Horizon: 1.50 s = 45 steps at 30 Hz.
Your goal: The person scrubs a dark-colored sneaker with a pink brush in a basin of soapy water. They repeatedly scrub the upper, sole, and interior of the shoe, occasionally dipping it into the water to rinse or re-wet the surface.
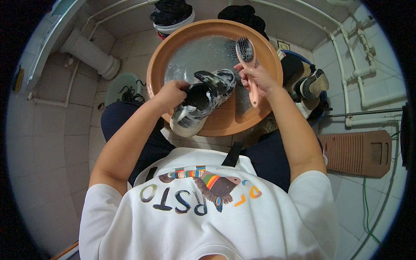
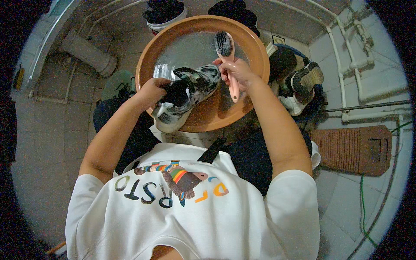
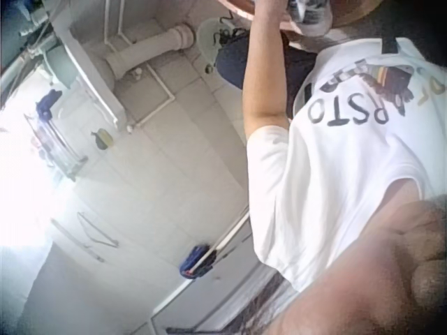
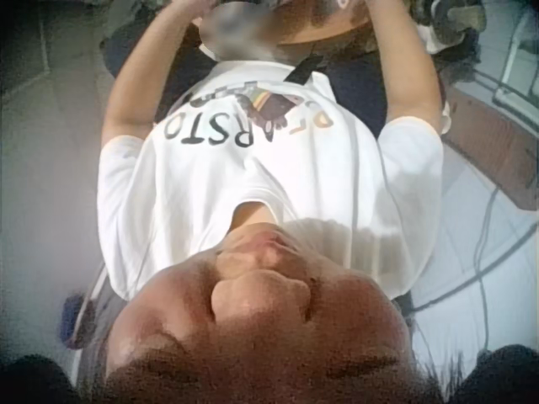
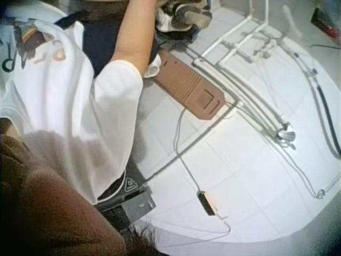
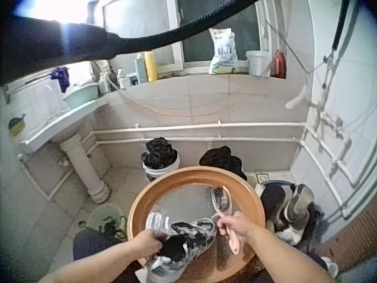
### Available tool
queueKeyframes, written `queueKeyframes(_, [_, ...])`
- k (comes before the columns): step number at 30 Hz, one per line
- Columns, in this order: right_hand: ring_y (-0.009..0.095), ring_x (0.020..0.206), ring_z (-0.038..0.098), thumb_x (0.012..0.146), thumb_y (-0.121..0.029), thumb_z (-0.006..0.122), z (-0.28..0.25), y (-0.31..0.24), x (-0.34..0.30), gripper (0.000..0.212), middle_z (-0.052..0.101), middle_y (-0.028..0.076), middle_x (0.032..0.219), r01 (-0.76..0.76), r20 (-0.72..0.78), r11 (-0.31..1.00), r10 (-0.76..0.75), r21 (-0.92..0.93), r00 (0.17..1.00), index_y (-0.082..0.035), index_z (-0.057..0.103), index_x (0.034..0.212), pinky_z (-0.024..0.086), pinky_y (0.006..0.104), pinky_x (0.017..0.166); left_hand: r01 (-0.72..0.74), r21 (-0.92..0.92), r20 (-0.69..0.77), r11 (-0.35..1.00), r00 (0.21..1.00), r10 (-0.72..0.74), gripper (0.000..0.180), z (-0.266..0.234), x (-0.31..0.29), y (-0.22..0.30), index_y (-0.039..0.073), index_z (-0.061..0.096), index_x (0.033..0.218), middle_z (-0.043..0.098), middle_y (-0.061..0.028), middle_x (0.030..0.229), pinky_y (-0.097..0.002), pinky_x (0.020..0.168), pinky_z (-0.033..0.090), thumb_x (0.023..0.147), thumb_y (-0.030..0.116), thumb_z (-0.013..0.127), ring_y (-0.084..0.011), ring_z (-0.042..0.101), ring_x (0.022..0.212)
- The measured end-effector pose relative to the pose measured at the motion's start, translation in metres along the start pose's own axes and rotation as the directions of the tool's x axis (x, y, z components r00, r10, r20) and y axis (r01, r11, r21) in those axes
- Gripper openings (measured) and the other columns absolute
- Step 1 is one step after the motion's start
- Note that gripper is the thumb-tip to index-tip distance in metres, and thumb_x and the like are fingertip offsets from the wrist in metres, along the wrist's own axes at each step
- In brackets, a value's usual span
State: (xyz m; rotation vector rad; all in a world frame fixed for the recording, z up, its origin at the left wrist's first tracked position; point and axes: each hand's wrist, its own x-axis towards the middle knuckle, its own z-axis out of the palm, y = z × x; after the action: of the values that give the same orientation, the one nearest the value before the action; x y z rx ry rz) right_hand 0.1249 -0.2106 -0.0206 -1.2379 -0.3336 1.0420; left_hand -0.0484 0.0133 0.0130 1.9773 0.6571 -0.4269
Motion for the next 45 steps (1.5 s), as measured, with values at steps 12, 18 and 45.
queueKeyframes(12, [0.007, 0.056, 0.045, 0.09, -0.049, 0.045, 0.026, -0.055, -0.008, 0.05, 0.049, 0.0, 0.072, 0.411, -0.308, 0.88, -0.469, -0.237, 0.828, -0.012, 0.047, 0.124, 0.037, 0.0187, 0.05, 0.248, -0.387, 0.186, 0.888, 0.964, -0.188, 0.081, 0.012, -0.017, -0.034, 0.015, 0.024, 0.14, 0.056, -0.0154, 0.107, -0.0316, 0.06, 0.046, 0.072, 0.024, 0.067, -0.02, 0.057, 0.078])
queueKeyframes(18, [0.031, 0.117, 0.046, 0.091, -0.036, 0.046, -0.021, -0.002, 0.02, 0.048, 0.052, 0.015, 0.124, 0.068, -0.261, 0.434, -0.653, -0.899, 0.71, -0.008, 0.042, 0.13, 0.033, 0.0359, 0.097, 0.309, -0.292, 0.189, 0.905, 0.946, -0.262, 0.051, 0.016, -0.018, -0.023, 0.004, 0.048, 0.117, 0.057, -0.0097, 0.083, -0.0287, 0.047, 0.048, 0.074, 0.024, 0.066, -0.0159, 0.055, 0.06])
queueKeyframes(45, [0.003, 0.041, 0.034, 0.088, -0.052, 0.049, -0.008, -0.03, -0.01, 0.039, 0.039, -0.007, 0.055, -0.018, -0.414, 0.982, -0.063, -0.188, 0.908, -0.014, 0.047, 0.082, 0.028, 0.0181, 0.037, 0.417, -0.228, 0.178, 0.88, 0.906, -0.383, 0.027, 0.004, -0.007, -0.022, 0.007, 0.056, 0.097, 0.059, -0.0106, 0.091, -0.0441, 0.066, 0.05, 0.089, 0.028, 0.04, -0.027, 0.058, 0.08])
